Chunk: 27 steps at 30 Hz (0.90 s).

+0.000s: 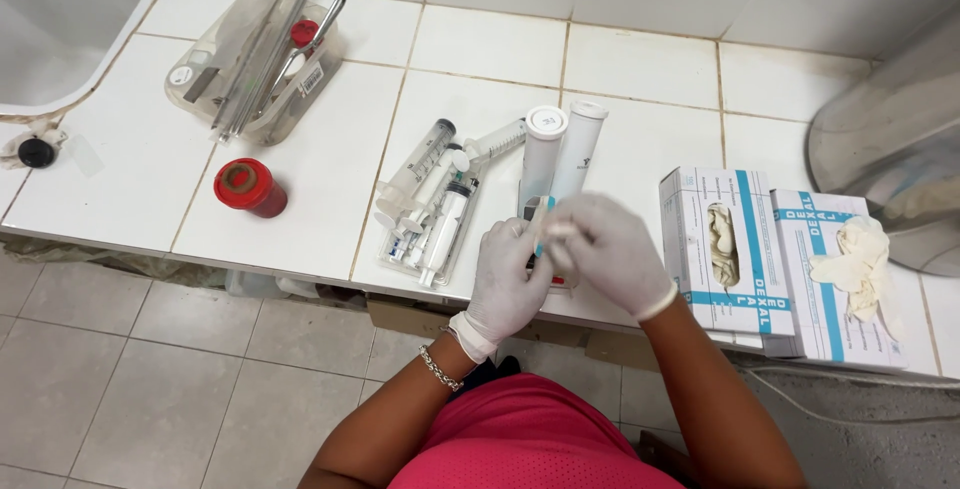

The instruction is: The person washes a clear plastic container under a running tap using a cloth, then moves to a counter to wipe the container with a tissue. They then handle various medical supplies, including syringes, vials, and boxes of gloves, organizing them on the counter.

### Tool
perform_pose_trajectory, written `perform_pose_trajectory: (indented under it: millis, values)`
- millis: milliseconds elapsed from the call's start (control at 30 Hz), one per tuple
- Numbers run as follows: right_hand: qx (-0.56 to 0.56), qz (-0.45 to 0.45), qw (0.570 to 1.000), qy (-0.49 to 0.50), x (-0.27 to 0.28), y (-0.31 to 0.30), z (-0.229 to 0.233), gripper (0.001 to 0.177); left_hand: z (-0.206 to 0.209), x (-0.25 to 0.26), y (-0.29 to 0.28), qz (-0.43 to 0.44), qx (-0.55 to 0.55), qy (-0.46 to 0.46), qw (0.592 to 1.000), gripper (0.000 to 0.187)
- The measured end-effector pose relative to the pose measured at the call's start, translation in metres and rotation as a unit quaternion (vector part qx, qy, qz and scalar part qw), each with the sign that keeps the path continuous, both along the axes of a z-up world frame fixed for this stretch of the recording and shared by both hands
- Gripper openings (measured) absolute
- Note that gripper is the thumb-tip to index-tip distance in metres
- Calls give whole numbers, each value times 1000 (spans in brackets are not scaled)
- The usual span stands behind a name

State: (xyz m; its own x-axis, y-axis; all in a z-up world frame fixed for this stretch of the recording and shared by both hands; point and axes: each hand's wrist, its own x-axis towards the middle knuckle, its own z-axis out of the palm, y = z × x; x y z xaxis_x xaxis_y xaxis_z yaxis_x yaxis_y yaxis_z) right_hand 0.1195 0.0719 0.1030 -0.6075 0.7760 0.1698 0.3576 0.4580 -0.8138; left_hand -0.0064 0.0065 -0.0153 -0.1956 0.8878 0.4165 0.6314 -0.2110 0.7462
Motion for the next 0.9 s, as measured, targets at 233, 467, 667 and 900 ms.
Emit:
perform_pose_trajectory:
  millis: [233, 467, 667, 900]
  values:
    - [-77, -58, 980, -177, -6, -10, 12, 25, 14, -1, -3, 7, -12, 10, 1000, 4]
    - [-98, -63, 983, -140, -5, -16, 13, 25, 6, -2, -3, 3, -8, 29, 1000, 16]
    - [-146, -239, 960, 0, 48, -25, 19, 21, 30, -13, -17, -27, 26, -44, 998, 74]
    - [-138, -279, 950, -5, 42, 11, 36, 38, 82, -51, -35, -59, -20, -183, 981, 78]
